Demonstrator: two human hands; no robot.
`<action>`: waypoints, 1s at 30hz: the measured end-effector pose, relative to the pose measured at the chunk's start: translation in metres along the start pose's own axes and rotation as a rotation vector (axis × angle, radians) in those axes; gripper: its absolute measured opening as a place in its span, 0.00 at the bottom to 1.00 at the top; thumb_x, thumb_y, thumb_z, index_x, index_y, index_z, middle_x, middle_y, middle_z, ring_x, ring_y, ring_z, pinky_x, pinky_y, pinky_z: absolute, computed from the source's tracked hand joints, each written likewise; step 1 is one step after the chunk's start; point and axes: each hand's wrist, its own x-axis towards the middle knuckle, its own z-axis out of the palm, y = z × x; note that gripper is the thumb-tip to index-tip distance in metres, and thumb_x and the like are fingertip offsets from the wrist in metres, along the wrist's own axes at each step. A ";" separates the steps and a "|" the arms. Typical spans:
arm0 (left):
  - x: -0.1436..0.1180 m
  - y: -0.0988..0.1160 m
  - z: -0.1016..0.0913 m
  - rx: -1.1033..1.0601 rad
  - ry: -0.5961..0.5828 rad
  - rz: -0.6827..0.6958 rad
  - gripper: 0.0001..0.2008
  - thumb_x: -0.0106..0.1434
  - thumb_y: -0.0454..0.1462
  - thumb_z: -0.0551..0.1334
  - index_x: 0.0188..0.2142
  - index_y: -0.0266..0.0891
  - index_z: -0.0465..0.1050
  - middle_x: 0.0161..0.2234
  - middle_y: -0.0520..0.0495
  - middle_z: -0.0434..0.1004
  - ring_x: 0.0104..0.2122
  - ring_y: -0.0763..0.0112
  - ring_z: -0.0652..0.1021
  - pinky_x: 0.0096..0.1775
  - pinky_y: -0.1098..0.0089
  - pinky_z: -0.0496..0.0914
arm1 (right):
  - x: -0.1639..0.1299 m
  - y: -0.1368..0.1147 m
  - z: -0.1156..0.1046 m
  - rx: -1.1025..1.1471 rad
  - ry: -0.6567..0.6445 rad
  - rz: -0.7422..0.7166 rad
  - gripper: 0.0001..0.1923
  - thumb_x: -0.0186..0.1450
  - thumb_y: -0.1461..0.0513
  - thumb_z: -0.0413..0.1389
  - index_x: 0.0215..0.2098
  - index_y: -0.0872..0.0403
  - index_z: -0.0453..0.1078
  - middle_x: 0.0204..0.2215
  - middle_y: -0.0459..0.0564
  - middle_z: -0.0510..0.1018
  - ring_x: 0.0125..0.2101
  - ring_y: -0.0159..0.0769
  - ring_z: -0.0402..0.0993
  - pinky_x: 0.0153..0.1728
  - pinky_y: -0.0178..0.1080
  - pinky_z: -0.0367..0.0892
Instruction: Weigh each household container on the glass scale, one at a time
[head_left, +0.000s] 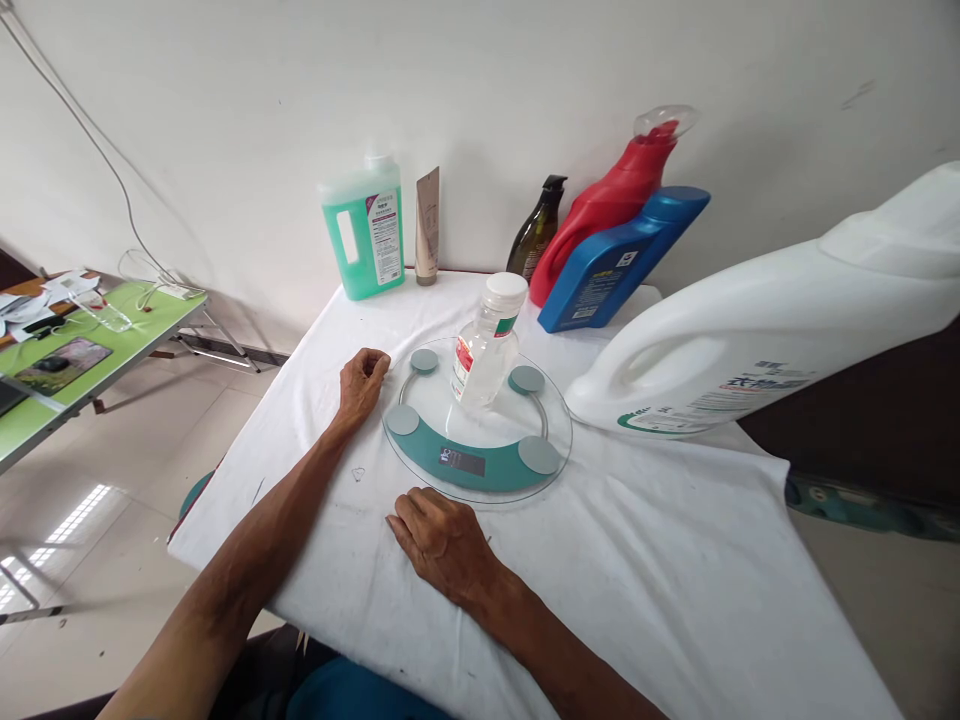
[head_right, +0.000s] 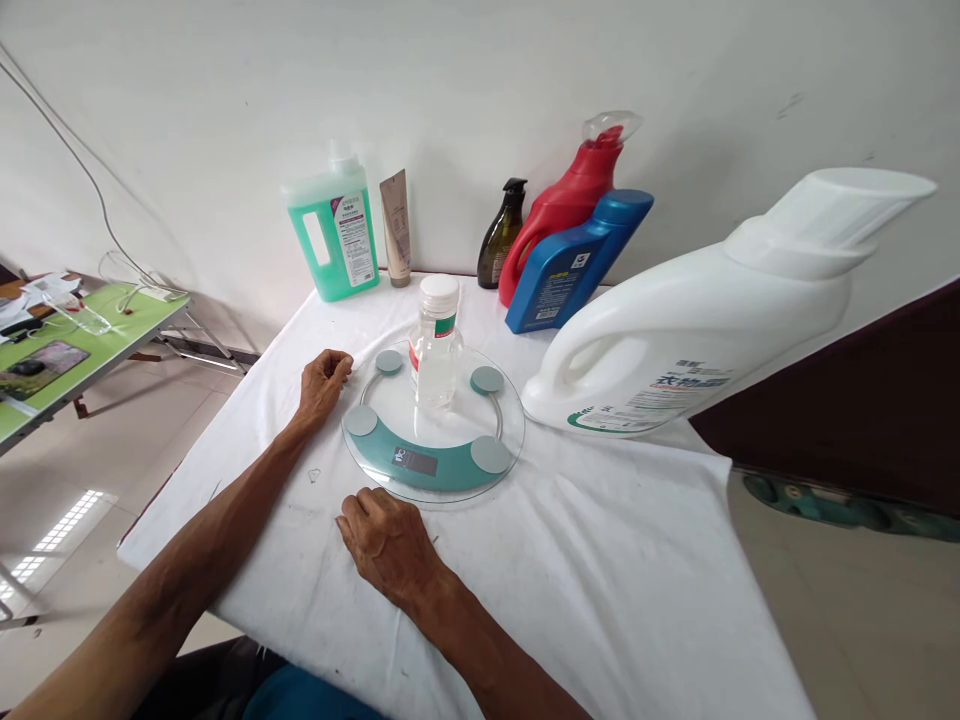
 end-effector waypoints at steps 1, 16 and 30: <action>0.000 0.000 0.000 -0.001 -0.002 0.002 0.12 0.62 0.46 0.62 0.35 0.40 0.74 0.29 0.50 0.75 0.28 0.69 0.73 0.35 0.67 0.69 | 0.000 0.000 0.000 -0.001 -0.003 0.001 0.12 0.72 0.68 0.53 0.30 0.52 0.62 0.24 0.43 0.67 0.25 0.31 0.63 0.24 0.37 0.52; -0.001 0.001 -0.001 0.012 -0.004 0.003 0.11 0.63 0.46 0.62 0.35 0.40 0.74 0.29 0.50 0.76 0.29 0.69 0.74 0.36 0.67 0.70 | 0.000 0.000 0.000 -0.001 0.006 0.004 0.13 0.72 0.67 0.53 0.29 0.52 0.62 0.24 0.43 0.67 0.24 0.31 0.62 0.23 0.37 0.52; -0.001 0.001 -0.001 -0.011 -0.004 0.002 0.15 0.65 0.50 0.62 0.35 0.40 0.74 0.30 0.49 0.77 0.28 0.70 0.74 0.35 0.68 0.69 | -0.001 0.000 0.001 -0.014 -0.013 0.002 0.13 0.72 0.67 0.54 0.30 0.51 0.62 0.24 0.43 0.67 0.25 0.31 0.63 0.24 0.37 0.52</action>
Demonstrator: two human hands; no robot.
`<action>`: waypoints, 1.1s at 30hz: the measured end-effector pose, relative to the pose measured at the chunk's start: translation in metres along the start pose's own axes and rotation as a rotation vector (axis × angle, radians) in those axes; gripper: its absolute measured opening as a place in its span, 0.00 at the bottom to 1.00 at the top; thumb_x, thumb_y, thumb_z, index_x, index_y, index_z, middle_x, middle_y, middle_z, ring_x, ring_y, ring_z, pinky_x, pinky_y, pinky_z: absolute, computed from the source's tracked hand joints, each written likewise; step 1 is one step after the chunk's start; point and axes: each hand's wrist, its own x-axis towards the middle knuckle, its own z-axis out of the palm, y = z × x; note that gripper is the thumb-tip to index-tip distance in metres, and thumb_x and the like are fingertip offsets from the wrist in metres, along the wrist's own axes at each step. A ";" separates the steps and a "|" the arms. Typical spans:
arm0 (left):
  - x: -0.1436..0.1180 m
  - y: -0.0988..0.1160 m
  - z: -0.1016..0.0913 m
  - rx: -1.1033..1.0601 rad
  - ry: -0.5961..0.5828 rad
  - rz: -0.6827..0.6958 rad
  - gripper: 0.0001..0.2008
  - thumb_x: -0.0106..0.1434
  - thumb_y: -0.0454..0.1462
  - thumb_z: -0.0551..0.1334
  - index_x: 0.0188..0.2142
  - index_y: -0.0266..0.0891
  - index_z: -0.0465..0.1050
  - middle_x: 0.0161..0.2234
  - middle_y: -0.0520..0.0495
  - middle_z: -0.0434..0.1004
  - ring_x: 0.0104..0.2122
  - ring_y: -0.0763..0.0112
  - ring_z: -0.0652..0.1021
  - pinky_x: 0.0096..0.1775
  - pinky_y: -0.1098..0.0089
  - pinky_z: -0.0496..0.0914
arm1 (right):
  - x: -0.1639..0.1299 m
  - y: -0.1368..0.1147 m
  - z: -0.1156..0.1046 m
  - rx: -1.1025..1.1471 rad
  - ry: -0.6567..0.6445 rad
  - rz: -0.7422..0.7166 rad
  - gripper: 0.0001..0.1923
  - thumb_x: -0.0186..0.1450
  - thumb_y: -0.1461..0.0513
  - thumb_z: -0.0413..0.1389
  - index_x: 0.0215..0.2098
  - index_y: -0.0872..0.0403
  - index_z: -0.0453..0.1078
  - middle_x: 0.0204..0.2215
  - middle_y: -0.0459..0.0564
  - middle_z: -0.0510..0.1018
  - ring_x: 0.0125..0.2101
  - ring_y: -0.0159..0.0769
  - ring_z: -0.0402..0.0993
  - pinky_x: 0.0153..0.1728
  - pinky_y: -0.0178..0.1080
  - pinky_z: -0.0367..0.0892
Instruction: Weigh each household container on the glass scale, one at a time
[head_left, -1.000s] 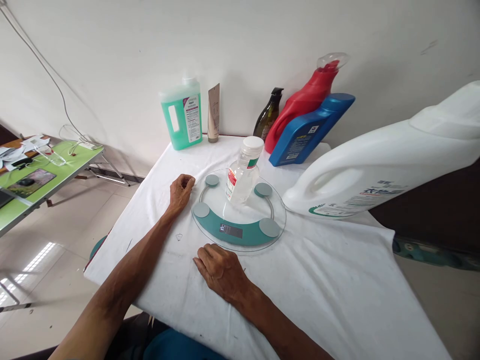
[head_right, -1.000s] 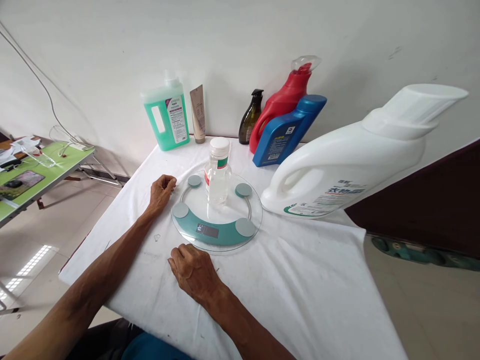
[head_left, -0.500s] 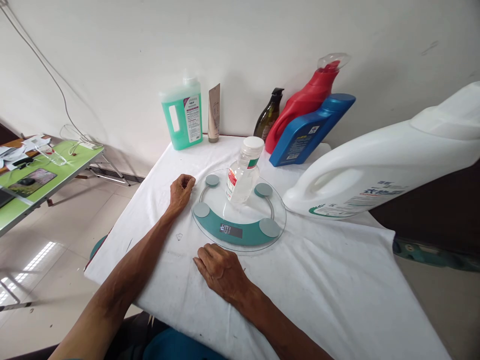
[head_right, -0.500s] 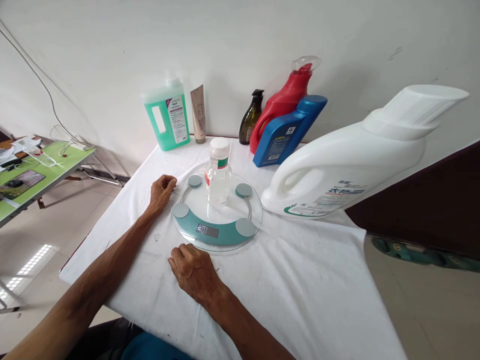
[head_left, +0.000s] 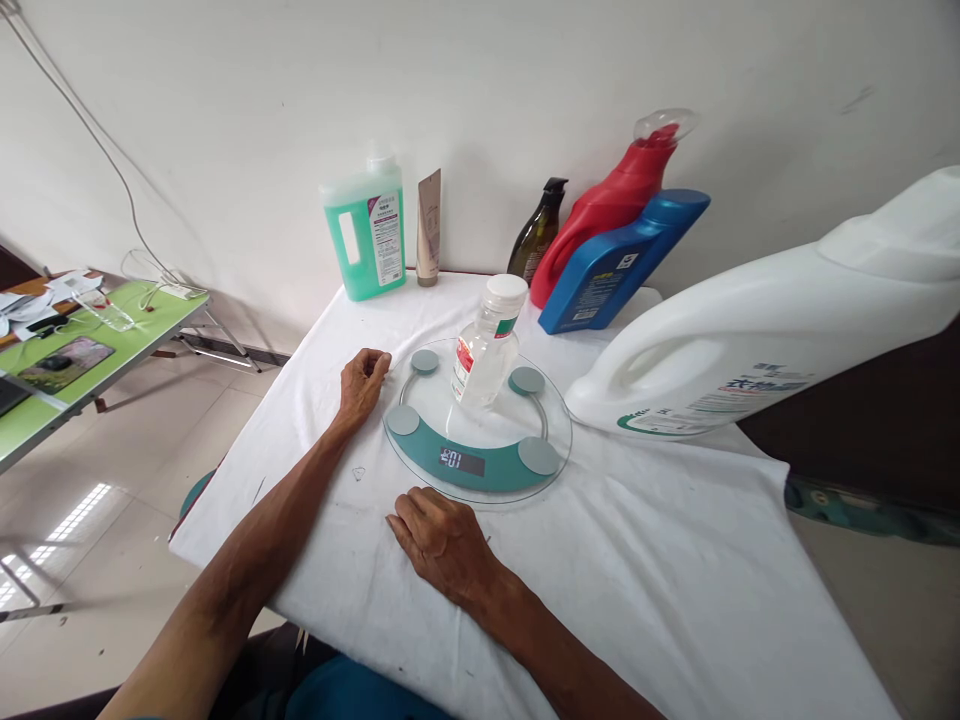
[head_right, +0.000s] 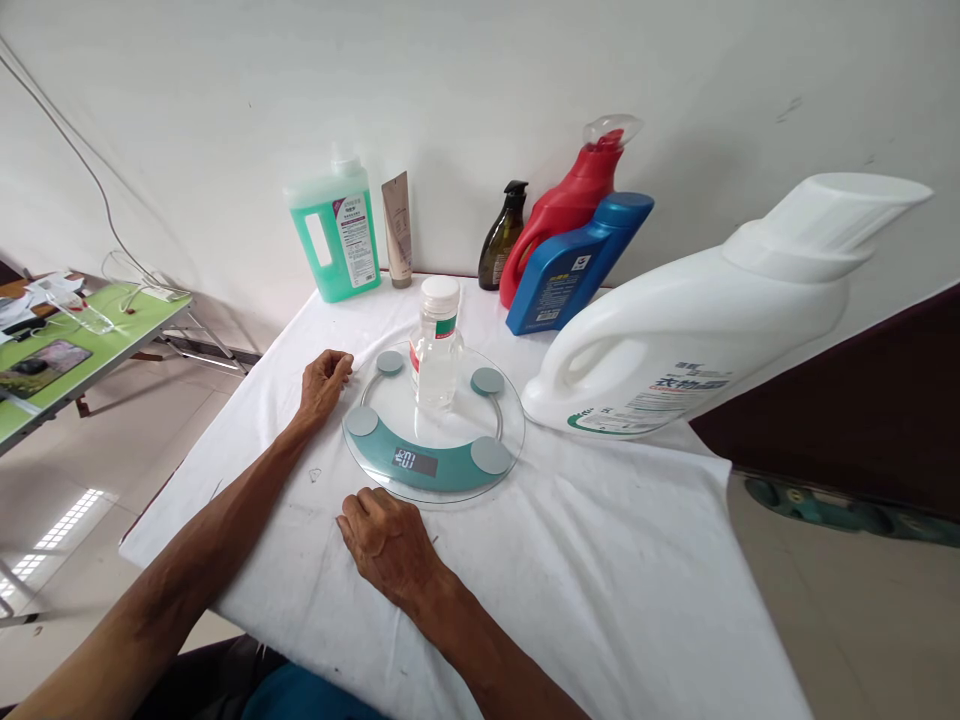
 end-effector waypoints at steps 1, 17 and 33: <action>0.000 -0.001 0.000 -0.005 0.001 -0.001 0.17 0.65 0.51 0.62 0.35 0.40 0.74 0.30 0.49 0.77 0.29 0.69 0.74 0.34 0.68 0.69 | 0.000 0.000 0.000 -0.001 -0.006 0.000 0.13 0.72 0.66 0.54 0.30 0.51 0.62 0.24 0.43 0.67 0.25 0.31 0.64 0.24 0.37 0.52; -0.044 0.080 0.038 -0.088 -0.318 0.336 0.57 0.50 0.55 0.77 0.70 0.44 0.50 0.67 0.30 0.63 0.63 0.46 0.71 0.59 0.51 0.69 | 0.003 -0.001 0.000 0.000 -0.027 0.009 0.12 0.72 0.67 0.53 0.29 0.52 0.65 0.24 0.45 0.71 0.26 0.34 0.68 0.25 0.39 0.55; -0.022 0.074 0.081 0.181 -0.245 0.221 0.24 0.48 0.47 0.78 0.37 0.41 0.71 0.33 0.48 0.81 0.33 0.59 0.80 0.34 0.62 0.72 | 0.002 -0.001 -0.002 0.049 0.028 0.031 0.13 0.70 0.69 0.51 0.28 0.50 0.60 0.24 0.44 0.69 0.25 0.34 0.67 0.25 0.40 0.51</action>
